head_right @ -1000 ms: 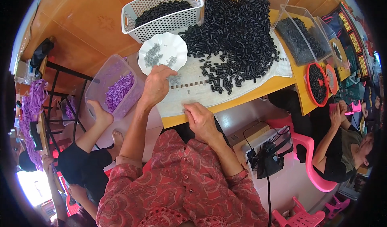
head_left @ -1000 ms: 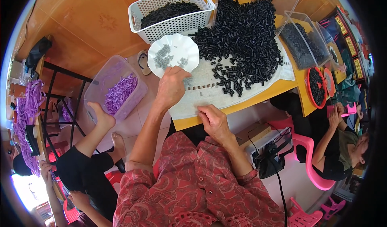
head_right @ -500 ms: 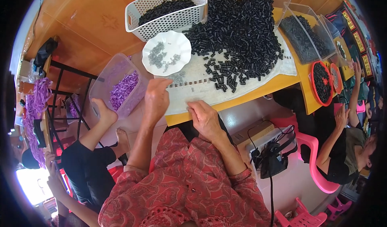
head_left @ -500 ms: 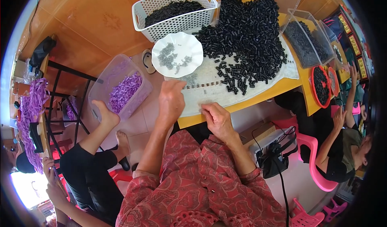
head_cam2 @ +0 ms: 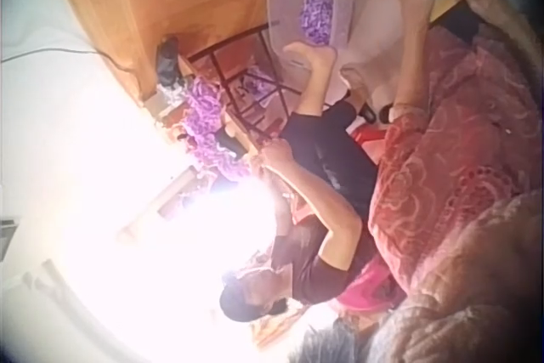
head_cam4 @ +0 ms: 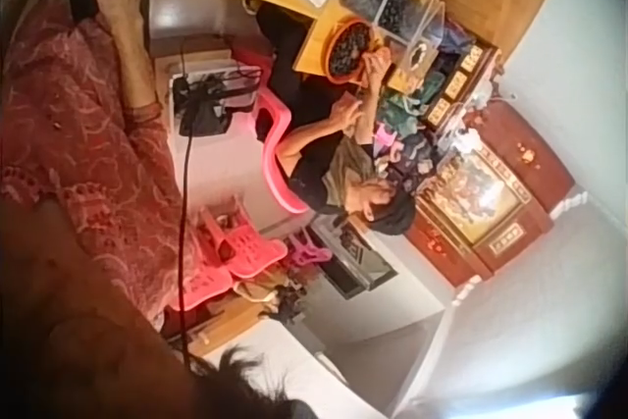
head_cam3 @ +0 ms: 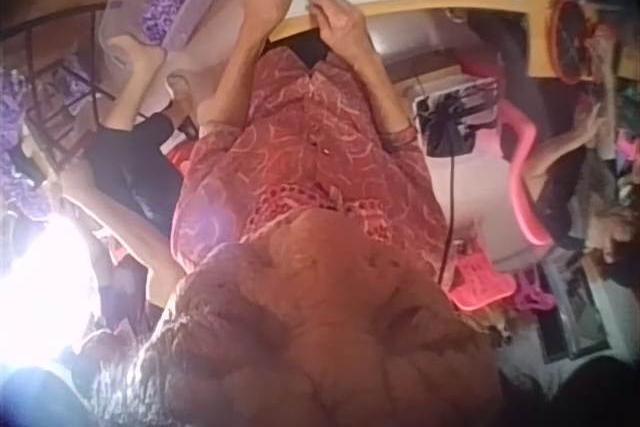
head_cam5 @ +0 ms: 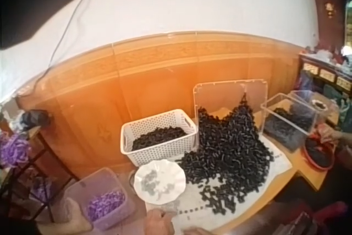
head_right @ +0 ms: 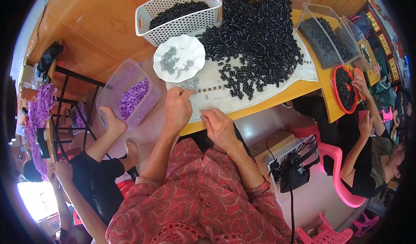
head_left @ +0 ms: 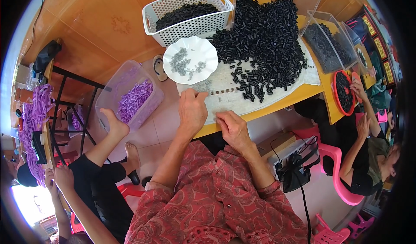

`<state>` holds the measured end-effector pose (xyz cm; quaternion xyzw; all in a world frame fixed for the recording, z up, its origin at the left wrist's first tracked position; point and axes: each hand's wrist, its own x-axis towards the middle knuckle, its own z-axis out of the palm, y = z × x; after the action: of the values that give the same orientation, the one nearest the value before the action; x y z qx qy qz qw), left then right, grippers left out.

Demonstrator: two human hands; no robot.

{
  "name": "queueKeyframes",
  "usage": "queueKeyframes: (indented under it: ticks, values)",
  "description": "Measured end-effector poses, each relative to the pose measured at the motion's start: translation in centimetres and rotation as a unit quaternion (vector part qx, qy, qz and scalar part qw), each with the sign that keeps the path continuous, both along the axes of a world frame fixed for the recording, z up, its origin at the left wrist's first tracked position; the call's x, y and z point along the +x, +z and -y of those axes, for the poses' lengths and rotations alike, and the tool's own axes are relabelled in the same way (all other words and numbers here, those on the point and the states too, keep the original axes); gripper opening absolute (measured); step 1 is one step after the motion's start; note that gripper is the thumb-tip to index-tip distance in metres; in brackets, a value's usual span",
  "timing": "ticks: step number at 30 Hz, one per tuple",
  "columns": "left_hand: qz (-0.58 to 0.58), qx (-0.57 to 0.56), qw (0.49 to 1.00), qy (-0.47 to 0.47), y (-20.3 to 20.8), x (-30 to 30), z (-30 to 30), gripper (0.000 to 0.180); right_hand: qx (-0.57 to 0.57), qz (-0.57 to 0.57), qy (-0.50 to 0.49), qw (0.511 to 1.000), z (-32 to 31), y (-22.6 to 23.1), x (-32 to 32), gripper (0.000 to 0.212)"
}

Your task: Assembling small silver pins into black plastic or metal tubes at a workbench.

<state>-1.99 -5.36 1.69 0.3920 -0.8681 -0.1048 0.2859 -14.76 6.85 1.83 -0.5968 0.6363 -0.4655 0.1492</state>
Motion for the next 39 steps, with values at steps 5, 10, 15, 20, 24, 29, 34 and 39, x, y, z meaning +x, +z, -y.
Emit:
queueKeyframes:
  ticks: [5,10,15,20,24,29,34,39]
  values:
    - [-0.038,0.005,0.999,-0.007,0.5,-0.3,0.0,0.040,0.001,0.000,-0.003,1.000,0.0,0.0,0.0,0.015]
    - [0.070,-0.017,0.996,0.042,1.3,-1.6,0.4,0.041,0.001,0.003,-0.003,1.000,0.0,0.1,0.1,0.014]
    - [0.096,0.015,0.995,0.027,1.6,-2.1,0.5,0.041,-0.006,0.006,-0.004,1.000,0.0,0.3,0.1,0.013]
    - [0.027,0.059,0.998,-0.021,1.8,-1.3,-0.5,0.042,0.003,0.013,-0.003,1.000,-0.1,0.1,-0.1,0.014]
    - [0.045,0.054,0.997,0.027,1.7,-1.0,-0.2,0.042,0.001,0.018,-0.004,1.000,-0.1,0.3,0.0,0.014]
    - [0.095,0.043,0.994,0.030,2.1,-1.3,0.1,0.041,-0.002,0.017,-0.001,1.000,-0.1,0.0,0.0,0.014]
    - [0.046,0.075,0.996,-0.001,2.7,-0.1,-1.6,0.036,0.000,0.021,-0.003,1.000,-0.2,0.0,-0.1,0.015]
    - [0.018,0.104,0.994,0.035,2.5,1.2,-1.9,0.037,-0.002,0.018,0.000,1.000,-0.2,0.1,-0.2,0.015]
